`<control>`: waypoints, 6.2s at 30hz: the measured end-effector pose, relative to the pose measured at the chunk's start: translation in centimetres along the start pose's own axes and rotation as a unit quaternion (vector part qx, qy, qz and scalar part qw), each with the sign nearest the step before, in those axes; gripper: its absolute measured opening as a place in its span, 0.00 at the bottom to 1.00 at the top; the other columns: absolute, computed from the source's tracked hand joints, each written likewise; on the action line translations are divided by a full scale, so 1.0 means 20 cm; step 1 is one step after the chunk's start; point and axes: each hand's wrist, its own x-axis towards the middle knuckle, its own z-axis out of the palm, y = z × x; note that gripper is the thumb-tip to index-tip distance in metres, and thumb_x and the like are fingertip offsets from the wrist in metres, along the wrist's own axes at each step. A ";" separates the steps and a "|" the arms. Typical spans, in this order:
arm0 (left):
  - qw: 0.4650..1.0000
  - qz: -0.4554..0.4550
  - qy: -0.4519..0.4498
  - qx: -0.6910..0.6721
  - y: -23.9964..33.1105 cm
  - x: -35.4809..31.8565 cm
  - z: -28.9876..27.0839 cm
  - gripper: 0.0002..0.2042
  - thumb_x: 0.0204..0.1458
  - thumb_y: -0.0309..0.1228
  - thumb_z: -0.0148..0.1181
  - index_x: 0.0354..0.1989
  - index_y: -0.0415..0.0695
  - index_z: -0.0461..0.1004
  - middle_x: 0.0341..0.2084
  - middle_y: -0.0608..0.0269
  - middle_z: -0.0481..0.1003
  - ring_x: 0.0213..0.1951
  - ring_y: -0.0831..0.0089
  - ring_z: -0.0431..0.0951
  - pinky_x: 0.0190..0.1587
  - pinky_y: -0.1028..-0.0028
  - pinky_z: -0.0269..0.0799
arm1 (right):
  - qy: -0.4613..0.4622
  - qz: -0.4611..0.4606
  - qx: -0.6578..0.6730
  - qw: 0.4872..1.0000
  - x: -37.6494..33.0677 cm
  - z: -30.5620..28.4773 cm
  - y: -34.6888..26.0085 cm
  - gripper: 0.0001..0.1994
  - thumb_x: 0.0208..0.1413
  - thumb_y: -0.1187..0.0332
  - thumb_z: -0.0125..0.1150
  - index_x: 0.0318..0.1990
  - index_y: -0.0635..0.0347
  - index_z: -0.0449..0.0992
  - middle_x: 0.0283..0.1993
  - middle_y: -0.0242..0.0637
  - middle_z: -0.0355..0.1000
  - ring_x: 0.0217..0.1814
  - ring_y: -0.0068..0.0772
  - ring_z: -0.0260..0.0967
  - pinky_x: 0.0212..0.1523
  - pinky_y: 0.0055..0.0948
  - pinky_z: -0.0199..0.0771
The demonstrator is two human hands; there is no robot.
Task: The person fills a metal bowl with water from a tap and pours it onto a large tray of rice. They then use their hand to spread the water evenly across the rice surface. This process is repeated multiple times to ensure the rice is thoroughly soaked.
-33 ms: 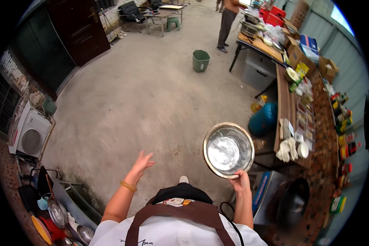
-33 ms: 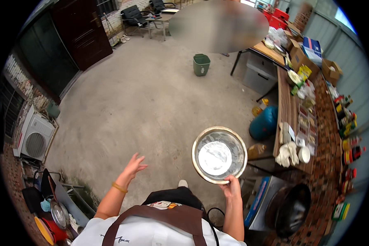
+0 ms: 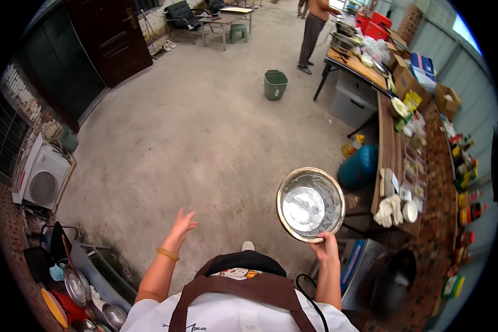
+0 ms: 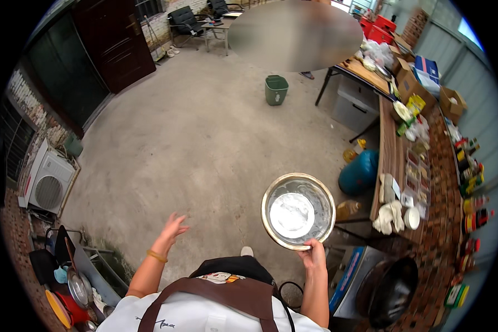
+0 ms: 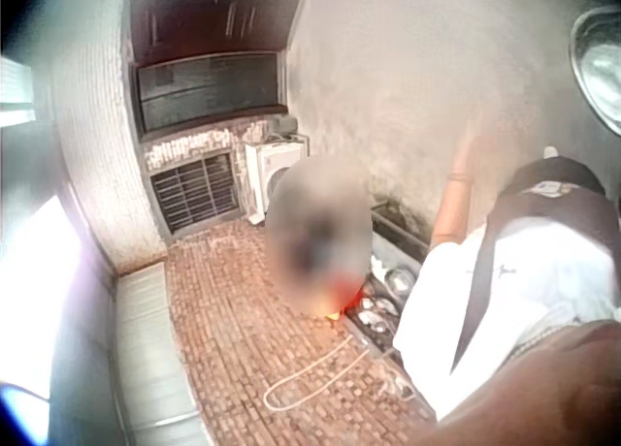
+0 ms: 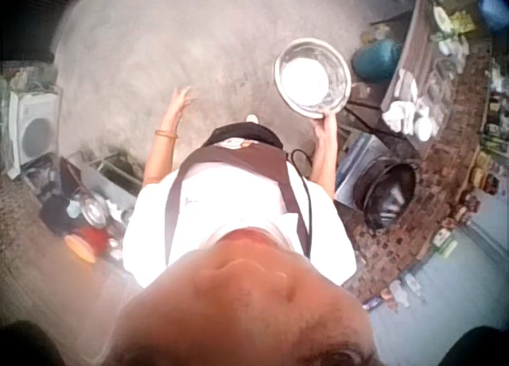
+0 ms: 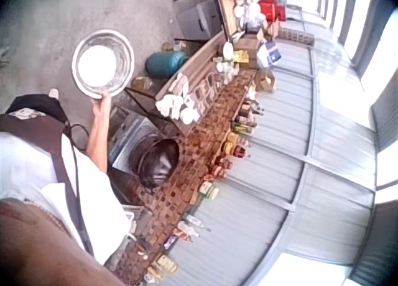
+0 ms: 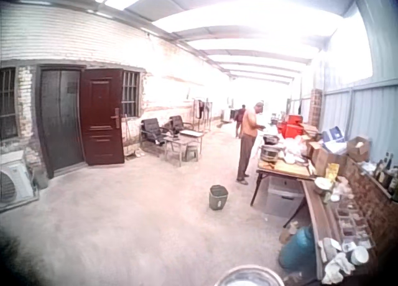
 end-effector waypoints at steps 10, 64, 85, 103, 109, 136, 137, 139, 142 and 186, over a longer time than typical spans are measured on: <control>0.922 -0.186 0.338 -0.017 -0.54 0.36 -0.95 0.28 0.43 0.39 0.55 0.53 0.44 0.57 0.51 0.54 0.57 0.47 0.60 0.62 0.39 0.62 0.67 | -0.015 -0.003 0.038 0.999 1.05 0.99 -0.46 0.20 0.33 0.81 0.45 0.41 0.70 0.63 0.42 0.45 0.65 0.45 0.44 0.64 0.45 0.42 0.68; 0.950 -0.210 0.215 -0.090 6.27 7.57 1.79 0.13 0.49 0.29 0.45 0.42 0.37 0.62 0.36 0.52 0.66 0.30 0.58 0.72 0.27 0.67 0.74 | -0.007 -0.041 0.003 0.999 7.18 6.71 -4.37 0.21 0.34 0.82 0.43 0.43 0.74 0.61 0.46 0.48 0.63 0.47 0.48 0.64 0.47 0.47 0.69; 0.868 -0.047 0.452 -0.199 7.91 9.30 2.82 0.07 0.46 0.27 0.50 0.34 0.41 0.69 0.15 0.65 0.66 0.15 0.77 0.66 0.18 0.78 0.64 | -0.141 0.078 -0.198 0.967 9.70 9.02 -5.45 0.18 0.37 0.79 0.43 0.41 0.75 0.61 0.43 0.47 0.64 0.44 0.44 0.65 0.47 0.42 0.69; 0.591 -0.276 0.649 -0.392 8.62 9.41 4.26 0.22 0.52 0.44 0.43 0.13 0.42 0.67 0.04 0.73 0.54 0.08 0.81 0.52 0.12 0.79 0.45 | -0.297 0.310 -0.465 0.774 11.46 10.47 -5.00 0.15 0.38 0.79 0.45 0.39 0.66 0.64 0.32 0.37 0.67 0.32 0.31 0.68 0.30 0.30 0.70; 0.592 -0.346 0.590 -0.426 8.60 9.56 4.51 0.22 0.53 0.44 0.42 0.16 0.42 0.69 0.03 0.74 0.53 0.06 0.83 0.52 0.09 0.80 0.44 | -0.282 0.313 -0.511 0.750 11.79 10.59 -4.67 0.03 0.39 0.77 0.47 0.24 0.61 0.65 0.22 0.32 0.64 0.24 0.27 0.63 0.24 0.24 0.64; 0.465 -0.338 0.556 -0.600 9.11 10.06 5.05 0.16 0.54 0.37 0.41 0.28 0.38 0.72 0.08 0.71 0.58 0.09 0.80 0.59 0.11 0.81 0.54 | -0.299 0.344 -0.623 0.636 12.13 10.96 -4.43 0.14 0.38 0.78 0.45 0.37 0.72 0.65 0.36 0.45 0.66 0.38 0.41 0.68 0.43 0.39 0.72; 0.462 -0.334 0.562 -0.599 9.11 10.07 5.06 0.16 0.54 0.37 0.41 0.29 0.38 0.72 0.08 0.71 0.58 0.09 0.80 0.59 0.11 0.80 0.54 | -0.299 0.345 -0.626 0.632 12.14 10.96 -4.44 0.14 0.38 0.78 0.45 0.37 0.72 0.65 0.36 0.46 0.66 0.38 0.41 0.68 0.43 0.40 0.72; 0.457 -0.323 0.573 -0.599 9.12 10.09 5.07 0.15 0.54 0.36 0.41 0.29 0.38 0.72 0.08 0.70 0.58 0.09 0.80 0.59 0.11 0.80 0.54 | -0.303 0.345 -0.626 0.630 12.14 10.97 -4.44 0.14 0.38 0.78 0.45 0.37 0.72 0.65 0.36 0.46 0.66 0.38 0.42 0.68 0.43 0.40 0.73; 0.467 -0.300 0.579 -0.597 9.15 10.11 5.04 0.15 0.54 0.36 0.41 0.29 0.38 0.72 0.09 0.70 0.58 0.10 0.80 0.60 0.12 0.80 0.55 | -0.310 0.342 -0.625 0.630 12.15 10.99 -4.45 0.14 0.37 0.77 0.46 0.36 0.72 0.65 0.35 0.46 0.66 0.38 0.41 0.68 0.41 0.40 0.73; 0.504 -0.471 0.535 -0.489 9.10 10.16 5.00 0.29 0.51 0.52 0.37 0.16 0.39 0.72 0.03 0.67 0.57 0.08 0.74 0.59 0.12 0.73 0.55 | -0.283 0.270 -0.681 0.619 12.20 10.95 -4.68 0.09 0.37 0.75 0.48 0.31 0.65 0.65 0.32 0.40 0.65 0.34 0.36 0.66 0.38 0.33 0.74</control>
